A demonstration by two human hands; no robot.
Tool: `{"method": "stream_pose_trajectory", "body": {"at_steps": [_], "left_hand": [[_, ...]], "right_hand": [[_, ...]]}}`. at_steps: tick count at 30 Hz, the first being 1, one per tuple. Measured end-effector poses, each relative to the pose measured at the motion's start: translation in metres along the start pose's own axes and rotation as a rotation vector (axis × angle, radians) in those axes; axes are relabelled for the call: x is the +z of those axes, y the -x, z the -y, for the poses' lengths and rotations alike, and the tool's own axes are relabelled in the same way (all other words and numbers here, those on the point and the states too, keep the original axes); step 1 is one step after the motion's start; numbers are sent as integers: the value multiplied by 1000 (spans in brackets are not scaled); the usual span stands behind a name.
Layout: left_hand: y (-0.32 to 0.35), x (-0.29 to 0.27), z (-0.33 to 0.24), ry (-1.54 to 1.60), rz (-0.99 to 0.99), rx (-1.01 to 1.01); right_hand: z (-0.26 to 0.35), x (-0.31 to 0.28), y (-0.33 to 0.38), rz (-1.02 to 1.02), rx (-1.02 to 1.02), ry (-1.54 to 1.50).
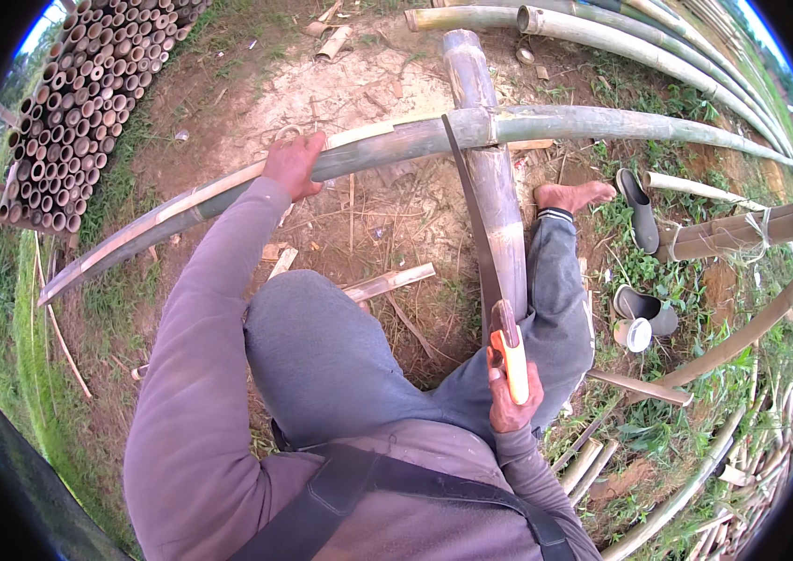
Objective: The person uses a hand saw to cut long bamboo poles into shorter segments. They position each pole on a support, saw through it, and then move the cut pieces aside to continue with the next pole.
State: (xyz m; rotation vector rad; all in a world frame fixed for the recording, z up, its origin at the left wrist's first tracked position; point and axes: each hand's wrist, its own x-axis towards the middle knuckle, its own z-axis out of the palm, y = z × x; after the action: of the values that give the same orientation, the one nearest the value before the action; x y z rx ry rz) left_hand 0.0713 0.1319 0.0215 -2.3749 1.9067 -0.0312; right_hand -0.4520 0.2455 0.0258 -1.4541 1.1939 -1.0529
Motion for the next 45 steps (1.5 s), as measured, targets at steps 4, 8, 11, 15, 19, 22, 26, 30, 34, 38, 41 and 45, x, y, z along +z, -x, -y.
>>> {"method": "stream_pose_trajectory", "body": {"at_steps": [4,8,11,15,19,22,26,30,34,38,41,45], "left_hand": [[-2,-1,0,-15,47,-18],[-2,-1,0,-40,60,-20],[0,-1,0,-24,26,-12],[2,0,0,-27,17,-7],[1,-1,0,-36,39,-18],[0,-3,-1,-32,74,-30],[0,-6,-2,-37,92,-30],[0,-6,-3,-41,75,-30],[0,-6,-2,-47,113,-41],[0,-6,-2,-41,109,-34],[0,-7,-3,-44,101,-37],[0,-7,-3,-61,92,-48]], "right_hand": [[-11,21,15,96,-13,58],[-12,28,22,144,-71,125],[-11,35,22,126,-130,173],[-9,39,20,125,-113,213],[-12,39,16,142,-107,237],[-16,40,14,166,-52,224],[-22,44,13,160,-34,155],[-27,45,14,124,3,72],[-29,45,18,114,-1,77],[-28,45,18,86,-11,85],[-26,46,17,102,5,121],[-22,46,17,112,-26,142]]}}
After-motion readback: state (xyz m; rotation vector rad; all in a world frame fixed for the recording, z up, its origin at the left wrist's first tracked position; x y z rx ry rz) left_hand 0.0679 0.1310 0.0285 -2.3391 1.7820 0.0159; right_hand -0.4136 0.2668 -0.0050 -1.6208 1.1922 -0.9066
